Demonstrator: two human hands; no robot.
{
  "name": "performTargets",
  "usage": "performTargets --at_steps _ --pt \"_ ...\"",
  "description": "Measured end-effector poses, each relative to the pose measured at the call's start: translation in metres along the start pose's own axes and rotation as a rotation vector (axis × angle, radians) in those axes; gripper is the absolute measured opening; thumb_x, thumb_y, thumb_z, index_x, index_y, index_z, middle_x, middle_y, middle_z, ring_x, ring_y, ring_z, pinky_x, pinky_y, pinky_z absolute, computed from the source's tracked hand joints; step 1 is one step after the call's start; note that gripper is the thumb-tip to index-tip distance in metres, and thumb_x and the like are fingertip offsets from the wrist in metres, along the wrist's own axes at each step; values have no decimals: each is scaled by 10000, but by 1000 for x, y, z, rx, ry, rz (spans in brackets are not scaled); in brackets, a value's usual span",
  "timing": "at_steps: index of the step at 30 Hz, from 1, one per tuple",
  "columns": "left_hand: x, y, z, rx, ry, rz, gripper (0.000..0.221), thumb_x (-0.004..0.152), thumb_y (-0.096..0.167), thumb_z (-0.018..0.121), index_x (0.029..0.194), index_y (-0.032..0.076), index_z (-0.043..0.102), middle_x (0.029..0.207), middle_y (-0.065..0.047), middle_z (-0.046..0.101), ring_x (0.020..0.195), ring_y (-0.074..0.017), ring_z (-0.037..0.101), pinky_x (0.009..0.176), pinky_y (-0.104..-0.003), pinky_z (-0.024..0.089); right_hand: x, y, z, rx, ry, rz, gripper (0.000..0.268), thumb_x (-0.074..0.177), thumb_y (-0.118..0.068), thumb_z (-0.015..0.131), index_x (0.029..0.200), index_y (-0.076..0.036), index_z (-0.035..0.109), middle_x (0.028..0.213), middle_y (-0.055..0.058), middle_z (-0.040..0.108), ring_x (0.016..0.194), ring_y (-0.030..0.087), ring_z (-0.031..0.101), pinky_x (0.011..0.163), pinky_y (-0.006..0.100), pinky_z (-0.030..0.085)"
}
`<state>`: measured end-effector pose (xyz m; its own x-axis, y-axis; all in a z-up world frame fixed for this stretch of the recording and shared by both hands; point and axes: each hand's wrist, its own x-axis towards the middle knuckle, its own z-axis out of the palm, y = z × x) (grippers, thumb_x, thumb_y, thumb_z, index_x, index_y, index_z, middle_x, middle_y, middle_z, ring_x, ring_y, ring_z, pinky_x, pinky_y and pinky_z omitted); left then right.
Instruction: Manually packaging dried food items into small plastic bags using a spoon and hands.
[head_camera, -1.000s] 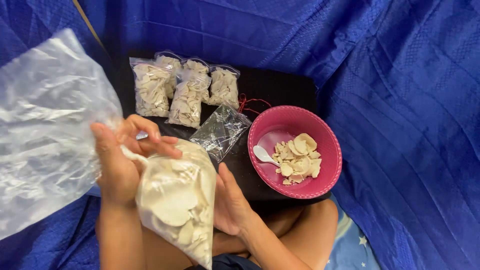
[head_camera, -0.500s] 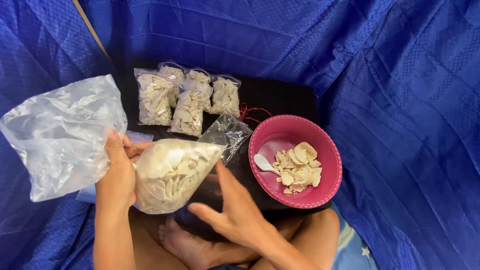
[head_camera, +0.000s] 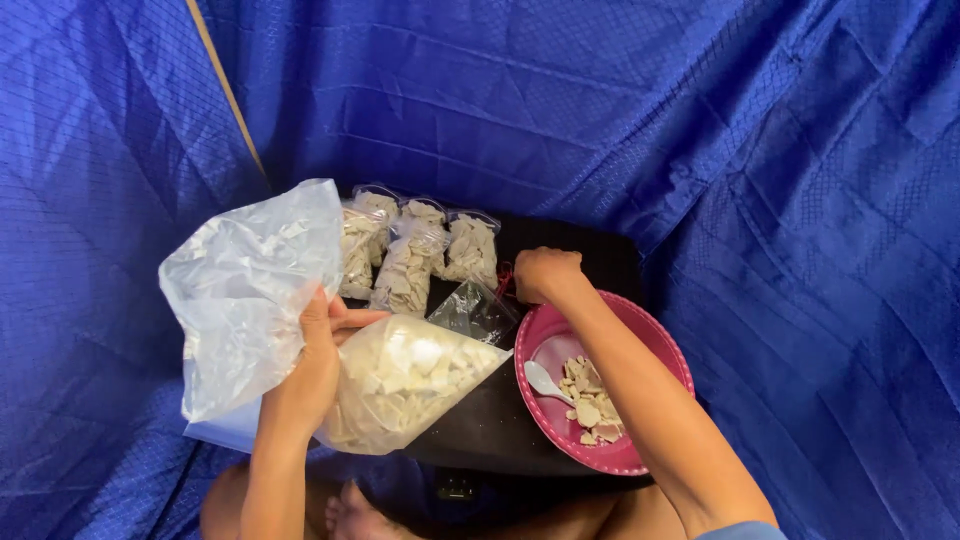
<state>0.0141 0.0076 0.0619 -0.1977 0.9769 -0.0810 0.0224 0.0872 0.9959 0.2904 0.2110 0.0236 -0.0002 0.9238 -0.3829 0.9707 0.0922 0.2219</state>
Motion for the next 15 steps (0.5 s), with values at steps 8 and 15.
performTargets --at_steps 8,15 --pt "24 -21 4 -76 30 18 451 1127 404 304 981 93 596 1073 -96 820 999 -180 766 906 -299 589 15 -4 -6 63 -166 -48 301 838 -289 766 1107 -160 803 1034 108 787 1051 319 738 866 461 588" --pt "15 -8 5 39 107 112 487 1110 435 329 1071 156 725 1006 11 828 915 -75 690 888 -229 564 -98 33 -97 616 33 -280 266 896 -231 644 1035 -57 790 708 117 746 804 253 685 816 354 515"
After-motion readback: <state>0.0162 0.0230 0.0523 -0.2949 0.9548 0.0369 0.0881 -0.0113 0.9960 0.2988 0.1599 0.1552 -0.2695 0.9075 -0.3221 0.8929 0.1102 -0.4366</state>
